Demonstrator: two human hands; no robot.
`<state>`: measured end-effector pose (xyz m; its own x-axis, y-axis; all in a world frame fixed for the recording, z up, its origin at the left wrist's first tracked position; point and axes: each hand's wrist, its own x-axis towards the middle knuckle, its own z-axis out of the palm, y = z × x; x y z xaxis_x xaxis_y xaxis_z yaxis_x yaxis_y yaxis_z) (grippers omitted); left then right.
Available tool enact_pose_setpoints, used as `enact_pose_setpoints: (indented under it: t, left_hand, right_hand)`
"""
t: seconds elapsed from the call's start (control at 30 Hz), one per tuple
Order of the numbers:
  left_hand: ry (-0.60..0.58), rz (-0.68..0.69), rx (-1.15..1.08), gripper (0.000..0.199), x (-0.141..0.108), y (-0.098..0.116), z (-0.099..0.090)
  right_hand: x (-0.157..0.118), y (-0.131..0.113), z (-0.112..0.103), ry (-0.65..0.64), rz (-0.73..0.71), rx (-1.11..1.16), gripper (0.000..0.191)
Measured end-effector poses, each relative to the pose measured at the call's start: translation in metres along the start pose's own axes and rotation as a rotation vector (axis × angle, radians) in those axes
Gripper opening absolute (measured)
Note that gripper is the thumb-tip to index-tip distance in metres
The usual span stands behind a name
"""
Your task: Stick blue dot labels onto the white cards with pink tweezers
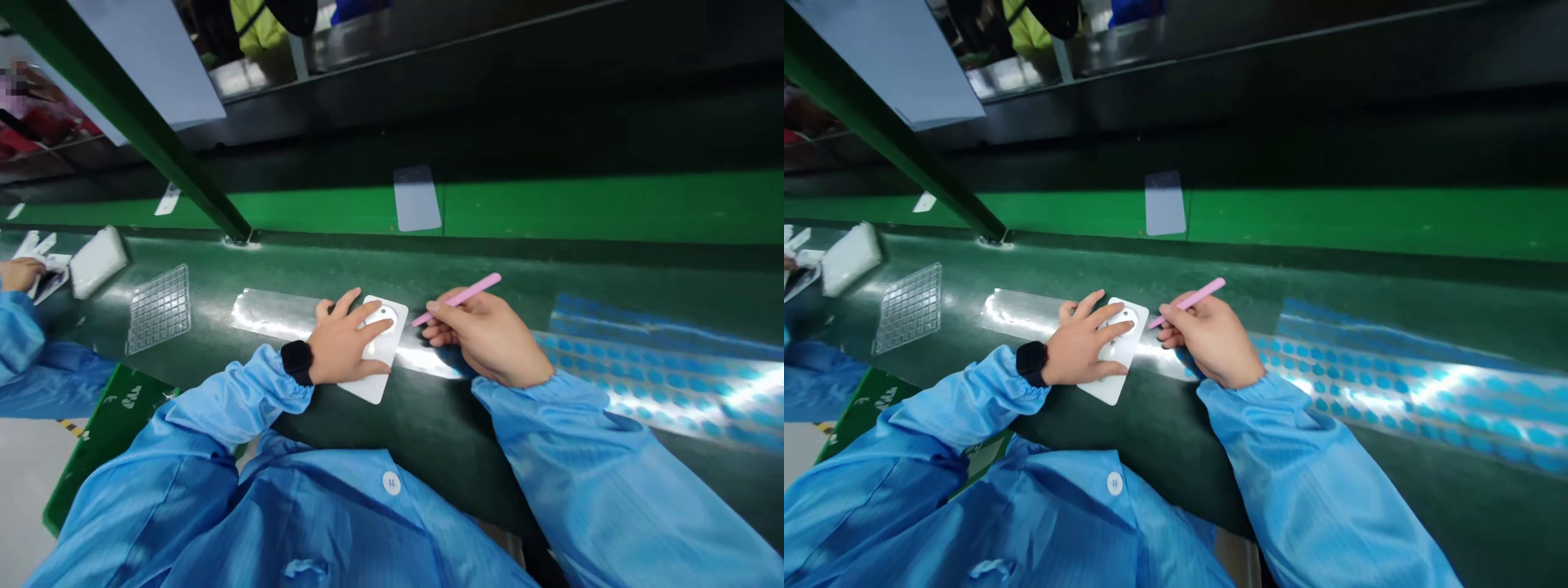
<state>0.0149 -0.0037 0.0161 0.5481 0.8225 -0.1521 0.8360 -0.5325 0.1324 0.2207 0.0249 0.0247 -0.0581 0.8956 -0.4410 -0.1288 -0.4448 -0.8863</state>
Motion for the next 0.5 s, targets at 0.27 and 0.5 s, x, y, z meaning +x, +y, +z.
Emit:
enact_pose_setpoints:
  t: [0.27,0.5]
  left_hand:
    - [0.055,-0.252,-0.06,0.053,0.105,-0.086,-0.051]
    - [0.269,-0.363,-0.23,0.035,0.179,-0.076,-0.077]
  right_hand:
    - [-0.001,-0.005,0.0,-0.038,0.045,-0.02,0.036]
    - [-0.002,-0.012,0.002,0.022,0.145,-0.107,0.035]
